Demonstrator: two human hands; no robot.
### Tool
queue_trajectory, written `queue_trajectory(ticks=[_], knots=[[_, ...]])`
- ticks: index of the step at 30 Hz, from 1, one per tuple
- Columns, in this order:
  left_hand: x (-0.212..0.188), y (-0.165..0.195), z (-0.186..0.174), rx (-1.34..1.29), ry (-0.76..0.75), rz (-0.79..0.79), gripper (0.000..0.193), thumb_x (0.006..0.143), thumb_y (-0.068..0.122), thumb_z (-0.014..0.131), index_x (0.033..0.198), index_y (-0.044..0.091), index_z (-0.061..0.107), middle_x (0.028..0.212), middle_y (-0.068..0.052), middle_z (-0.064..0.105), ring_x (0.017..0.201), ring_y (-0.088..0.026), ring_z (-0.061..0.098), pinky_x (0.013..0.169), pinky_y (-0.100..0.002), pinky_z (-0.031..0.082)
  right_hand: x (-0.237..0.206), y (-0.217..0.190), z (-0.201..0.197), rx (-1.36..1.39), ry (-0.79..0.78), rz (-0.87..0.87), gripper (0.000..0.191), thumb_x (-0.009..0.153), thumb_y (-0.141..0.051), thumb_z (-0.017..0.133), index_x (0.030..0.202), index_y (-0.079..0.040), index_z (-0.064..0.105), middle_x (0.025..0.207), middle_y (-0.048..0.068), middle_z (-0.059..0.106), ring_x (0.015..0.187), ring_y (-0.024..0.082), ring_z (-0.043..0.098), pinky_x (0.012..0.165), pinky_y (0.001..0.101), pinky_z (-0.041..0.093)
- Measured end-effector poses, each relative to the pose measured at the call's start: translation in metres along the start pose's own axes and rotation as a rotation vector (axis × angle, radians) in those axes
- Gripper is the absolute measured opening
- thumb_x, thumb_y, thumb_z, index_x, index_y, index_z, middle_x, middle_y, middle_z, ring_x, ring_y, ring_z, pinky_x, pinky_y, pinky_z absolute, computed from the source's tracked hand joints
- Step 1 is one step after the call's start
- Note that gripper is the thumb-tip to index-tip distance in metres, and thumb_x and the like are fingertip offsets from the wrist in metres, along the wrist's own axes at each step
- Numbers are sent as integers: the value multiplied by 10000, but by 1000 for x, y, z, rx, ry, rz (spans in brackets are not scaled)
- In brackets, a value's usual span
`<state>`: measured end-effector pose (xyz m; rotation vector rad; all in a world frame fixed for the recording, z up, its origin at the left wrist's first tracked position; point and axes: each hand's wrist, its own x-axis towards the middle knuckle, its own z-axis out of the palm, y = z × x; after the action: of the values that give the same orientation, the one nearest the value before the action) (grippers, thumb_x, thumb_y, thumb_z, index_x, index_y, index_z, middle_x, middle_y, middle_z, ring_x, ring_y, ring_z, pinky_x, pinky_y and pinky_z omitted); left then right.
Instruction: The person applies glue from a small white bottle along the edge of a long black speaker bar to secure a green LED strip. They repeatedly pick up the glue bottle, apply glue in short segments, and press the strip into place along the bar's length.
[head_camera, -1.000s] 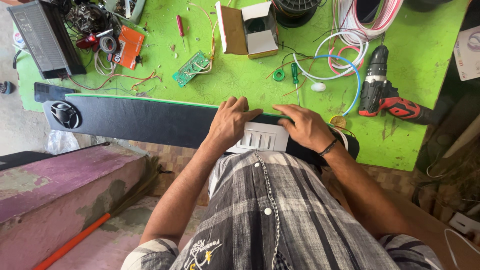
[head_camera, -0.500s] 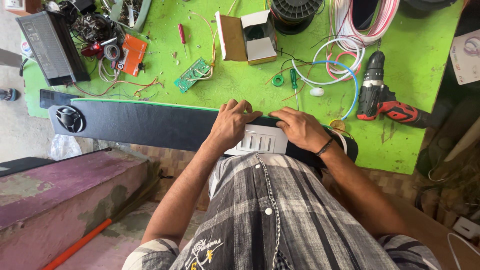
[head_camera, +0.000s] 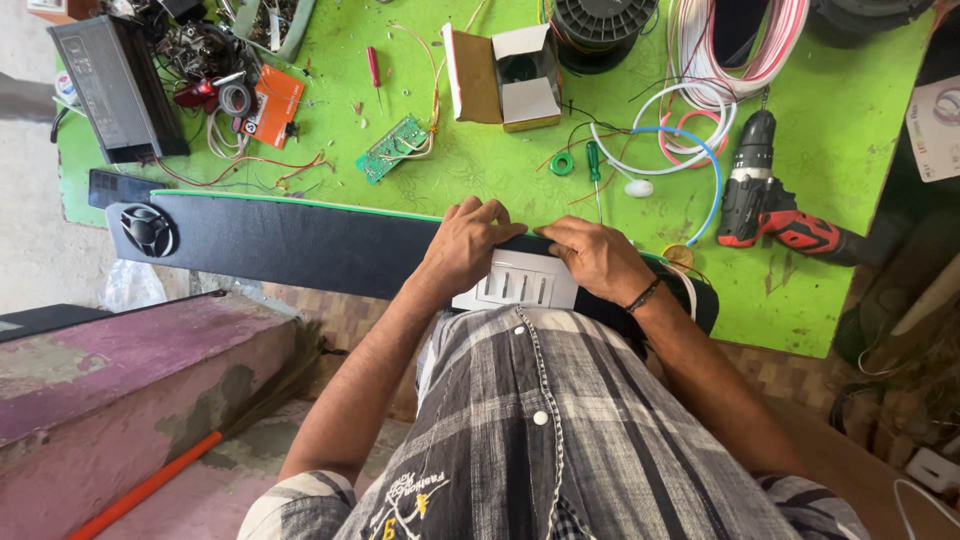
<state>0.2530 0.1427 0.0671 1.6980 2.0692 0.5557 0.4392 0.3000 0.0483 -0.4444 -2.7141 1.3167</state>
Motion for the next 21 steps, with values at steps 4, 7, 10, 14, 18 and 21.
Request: queue_trajectory(ticks=[4, 7, 10, 14, 18, 21], knots=[[-1, 1, 0, -10, 50, 28, 488, 790, -12, 590, 1185, 202, 782, 1058, -11, 644, 973, -250, 563, 878, -401, 461, 0, -4, 1, -124, 38, -116, 524, 877, -91, 708, 1381, 24, 624, 1152, 187, 703, 999, 371, 690, 826, 440, 547], [0, -1, 2, -19, 60, 17, 485, 795, -13, 593, 1194, 189, 780, 1032, -19, 650, 958, -258, 563, 859, -406, 453, 2, -9, 4, -142, 64, -143, 345, 924, -119, 707, 1260, -48, 671, 1195, 147, 724, 1046, 344, 708, 846, 419, 566], [1, -3, 4, -76, 71, -10, 436, 827, -8, 599, 1182, 169, 780, 971, -25, 657, 933, -259, 569, 872, -397, 466, 4, -14, 5, -160, 86, -130, 401, 888, -98, 688, 1288, -75, 689, 1143, 130, 739, 981, 340, 720, 794, 441, 559], [0, -8, 2, -170, 103, -36, 385, 866, 24, 653, 1232, 127, 711, 1004, -55, 701, 957, -291, 590, 916, -415, 477, 7, -16, 6, -145, 70, -4, 349, 908, -55, 631, 1226, -151, 740, 1109, 91, 760, 914, 330, 729, 739, 420, 579], [-3, -13, -1, -335, 118, -78, 565, 847, 16, 691, 1397, 77, 581, 1046, -78, 734, 1018, -304, 622, 963, -431, 491, 8, -14, 6, -133, 51, 18, 365, 891, -45, 619, 1216, -153, 746, 1085, 94, 760, 880, 324, 733, 705, 408, 582], [-4, -18, -4, -410, 110, -97, 617, 850, 7, 693, 1441, 58, 527, 1068, -83, 748, 1057, -310, 627, 976, -429, 502, 7, -13, 6, -127, 60, 6, 361, 900, -39, 613, 1219, -148, 744, 1082, 95, 760, 871, 316, 737, 703, 400, 585]])
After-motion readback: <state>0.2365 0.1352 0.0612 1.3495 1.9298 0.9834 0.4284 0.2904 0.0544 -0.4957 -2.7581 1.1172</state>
